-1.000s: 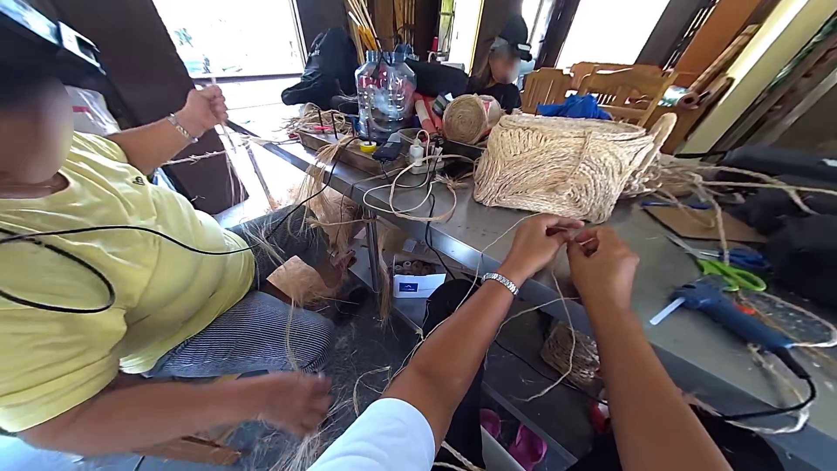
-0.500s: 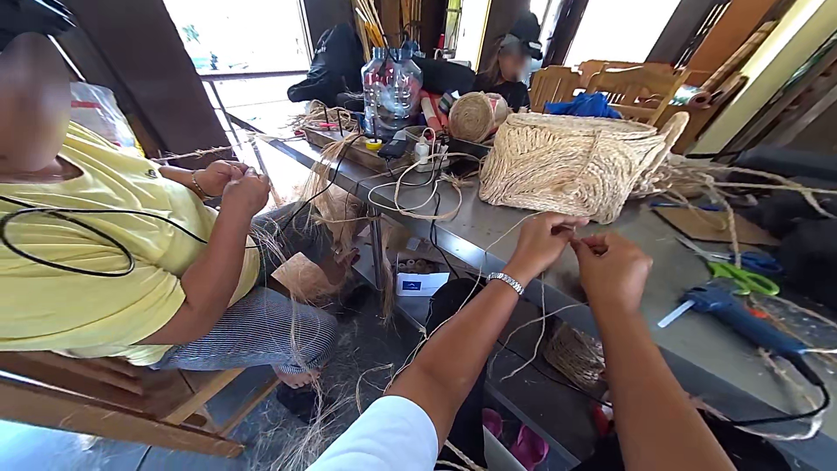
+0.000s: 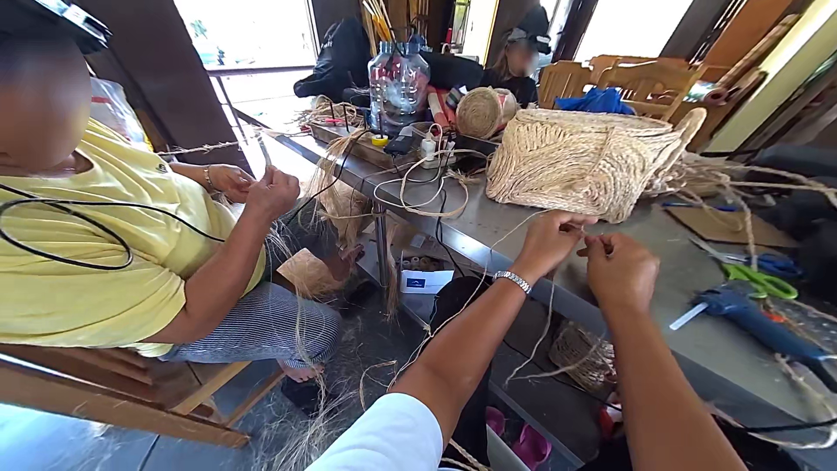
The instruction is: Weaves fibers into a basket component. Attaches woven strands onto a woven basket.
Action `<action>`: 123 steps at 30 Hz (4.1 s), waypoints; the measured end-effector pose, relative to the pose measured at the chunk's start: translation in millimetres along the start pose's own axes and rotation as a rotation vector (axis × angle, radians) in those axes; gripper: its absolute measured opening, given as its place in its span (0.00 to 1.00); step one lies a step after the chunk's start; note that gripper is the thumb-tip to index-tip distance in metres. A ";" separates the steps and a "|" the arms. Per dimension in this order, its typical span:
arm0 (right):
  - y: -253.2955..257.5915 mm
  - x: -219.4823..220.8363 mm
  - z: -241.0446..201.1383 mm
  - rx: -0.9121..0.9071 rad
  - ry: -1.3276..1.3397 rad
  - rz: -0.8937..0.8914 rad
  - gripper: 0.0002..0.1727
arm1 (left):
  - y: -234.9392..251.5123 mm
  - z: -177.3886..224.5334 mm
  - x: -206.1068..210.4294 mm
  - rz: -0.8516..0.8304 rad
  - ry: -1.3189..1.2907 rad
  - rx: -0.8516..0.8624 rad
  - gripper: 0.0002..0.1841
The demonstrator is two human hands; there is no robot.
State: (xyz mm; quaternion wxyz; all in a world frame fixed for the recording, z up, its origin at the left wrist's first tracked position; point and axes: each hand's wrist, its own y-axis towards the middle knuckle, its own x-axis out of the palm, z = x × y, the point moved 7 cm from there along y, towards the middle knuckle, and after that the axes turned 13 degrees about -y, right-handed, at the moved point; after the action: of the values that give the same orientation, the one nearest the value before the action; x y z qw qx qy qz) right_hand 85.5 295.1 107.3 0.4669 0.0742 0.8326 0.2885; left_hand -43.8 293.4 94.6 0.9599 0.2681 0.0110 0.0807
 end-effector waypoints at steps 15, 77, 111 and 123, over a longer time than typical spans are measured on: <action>4.1 7.0 1.9 -0.023 -0.055 -0.061 0.22 | 0.1 2.2 0.1 0.013 -0.001 -0.031 0.12; 9.2 2.6 17.6 0.073 0.239 0.011 0.11 | 13.9 -4.9 2.8 -0.030 0.001 0.074 0.21; 10.4 7.9 8.9 -0.008 0.207 -0.098 0.21 | 15.6 -12.3 3.2 -0.034 -0.147 0.012 0.21; 4.2 -6.2 9.7 0.045 0.195 0.063 0.10 | 14.9 -10.9 2.0 -0.023 -0.123 0.047 0.24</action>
State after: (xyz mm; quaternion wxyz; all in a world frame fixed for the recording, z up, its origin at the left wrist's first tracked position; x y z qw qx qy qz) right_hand 96.2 300.2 110.3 0.3724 0.0822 0.8776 0.2903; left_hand -44.7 311.9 93.0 0.9531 0.2949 -0.0431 0.0528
